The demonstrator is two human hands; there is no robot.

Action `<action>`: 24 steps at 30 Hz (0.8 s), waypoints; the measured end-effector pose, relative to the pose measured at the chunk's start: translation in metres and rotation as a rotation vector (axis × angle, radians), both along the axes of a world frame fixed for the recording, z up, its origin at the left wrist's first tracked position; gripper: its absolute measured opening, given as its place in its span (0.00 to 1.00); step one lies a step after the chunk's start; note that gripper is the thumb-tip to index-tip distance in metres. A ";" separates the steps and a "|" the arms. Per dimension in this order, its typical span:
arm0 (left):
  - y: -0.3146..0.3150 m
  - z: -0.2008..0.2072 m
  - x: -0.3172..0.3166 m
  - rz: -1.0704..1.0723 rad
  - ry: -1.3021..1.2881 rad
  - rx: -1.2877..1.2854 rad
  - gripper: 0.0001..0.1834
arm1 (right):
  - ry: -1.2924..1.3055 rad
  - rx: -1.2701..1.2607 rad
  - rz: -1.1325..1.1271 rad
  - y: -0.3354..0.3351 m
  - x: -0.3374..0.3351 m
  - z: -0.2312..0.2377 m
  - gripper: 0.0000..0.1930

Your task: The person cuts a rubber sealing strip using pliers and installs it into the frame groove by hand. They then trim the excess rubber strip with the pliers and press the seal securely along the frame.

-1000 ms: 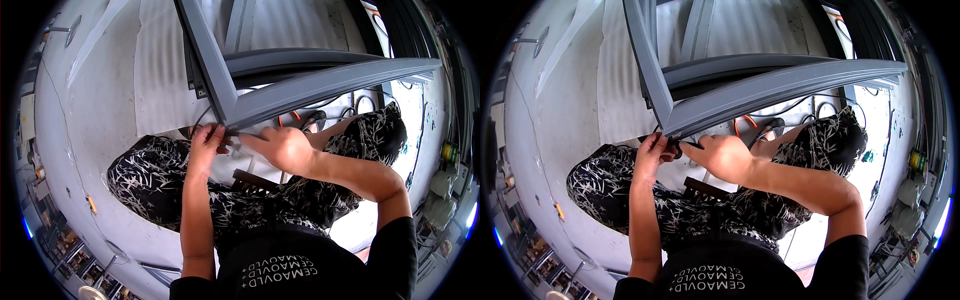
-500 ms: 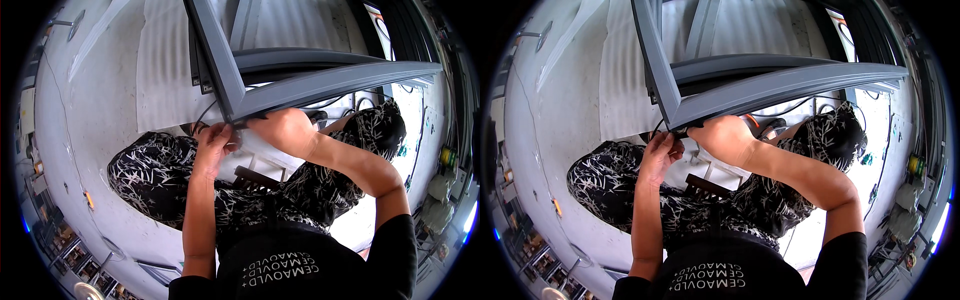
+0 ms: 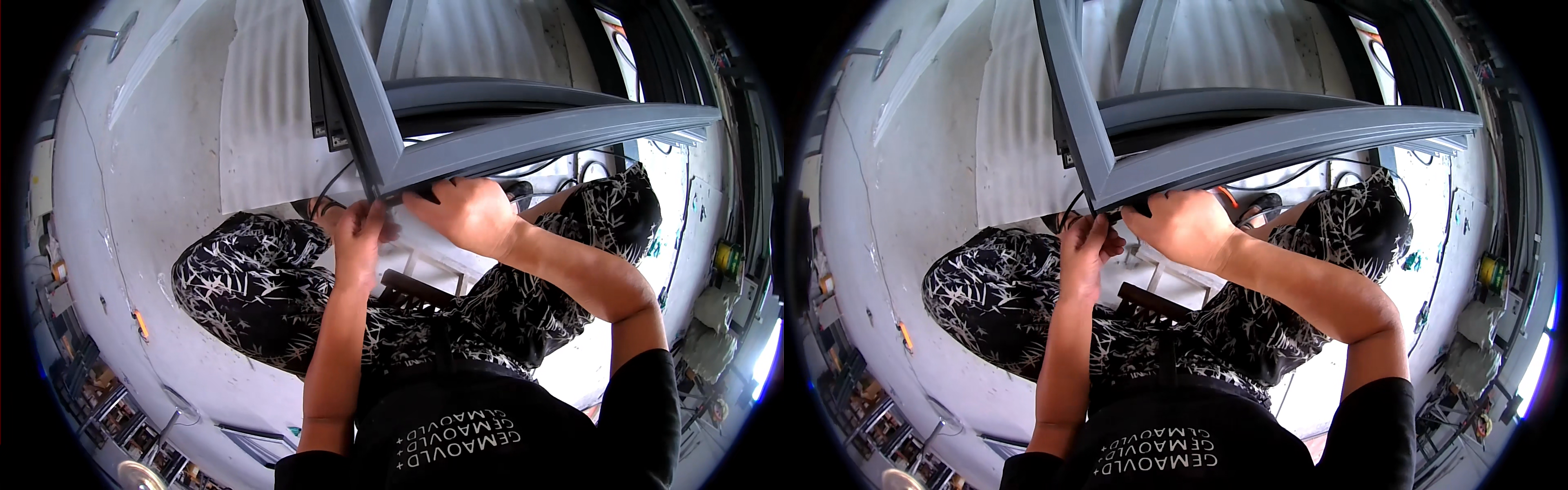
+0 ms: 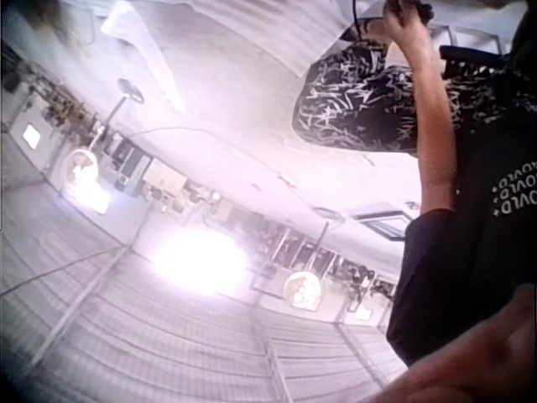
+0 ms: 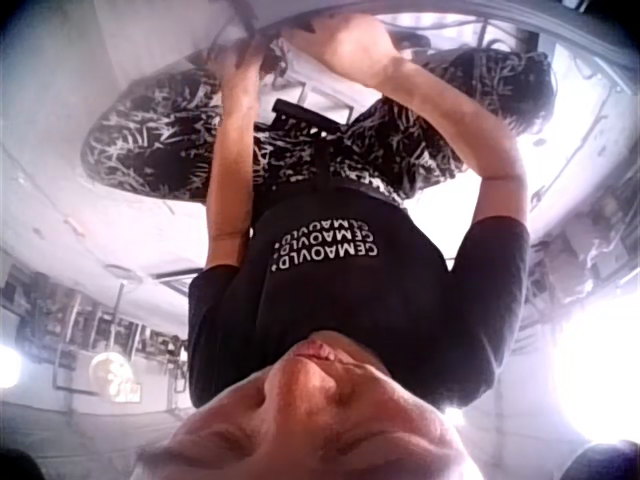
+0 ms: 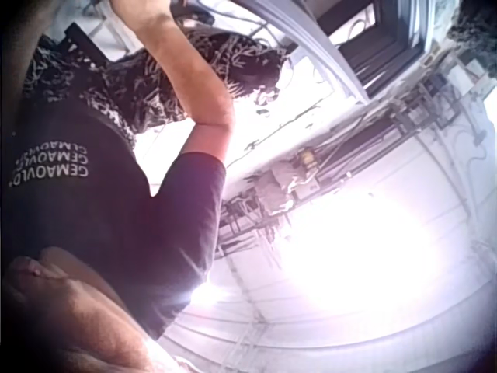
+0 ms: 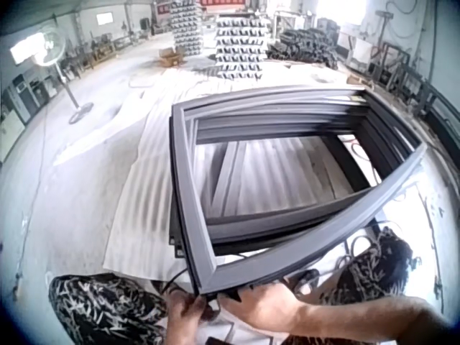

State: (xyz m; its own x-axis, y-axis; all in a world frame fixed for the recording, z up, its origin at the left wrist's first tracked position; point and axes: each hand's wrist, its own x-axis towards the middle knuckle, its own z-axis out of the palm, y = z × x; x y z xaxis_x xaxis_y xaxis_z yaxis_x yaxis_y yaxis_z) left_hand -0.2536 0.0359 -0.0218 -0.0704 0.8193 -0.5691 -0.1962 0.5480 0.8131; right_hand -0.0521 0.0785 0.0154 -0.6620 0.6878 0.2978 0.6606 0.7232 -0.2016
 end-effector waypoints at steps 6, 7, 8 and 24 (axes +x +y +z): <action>-0.023 0.019 0.008 0.144 -0.214 -0.176 0.15 | 0.198 -0.086 0.198 -0.035 -0.005 -0.005 0.19; -0.026 0.018 0.006 0.153 -0.254 -0.151 0.14 | 0.150 -0.183 0.269 -0.046 -0.011 -0.003 0.18; -0.028 0.018 0.004 0.162 -0.294 -0.125 0.13 | 0.102 -0.280 0.339 -0.056 -0.015 -0.002 0.17; -0.023 0.025 -0.022 -0.014 -0.029 -0.089 0.10 | -0.469 -0.626 -0.349 -0.024 0.095 -0.258 0.10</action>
State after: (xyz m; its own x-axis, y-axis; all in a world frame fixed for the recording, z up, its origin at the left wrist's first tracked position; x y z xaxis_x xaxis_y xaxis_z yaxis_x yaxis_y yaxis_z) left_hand -0.2752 0.0132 0.0033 -0.0415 0.7663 -0.6411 -0.2109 0.6205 0.7553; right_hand 0.0424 0.0545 -0.2424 -0.3411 0.8214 -0.4570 0.9398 0.3090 -0.1459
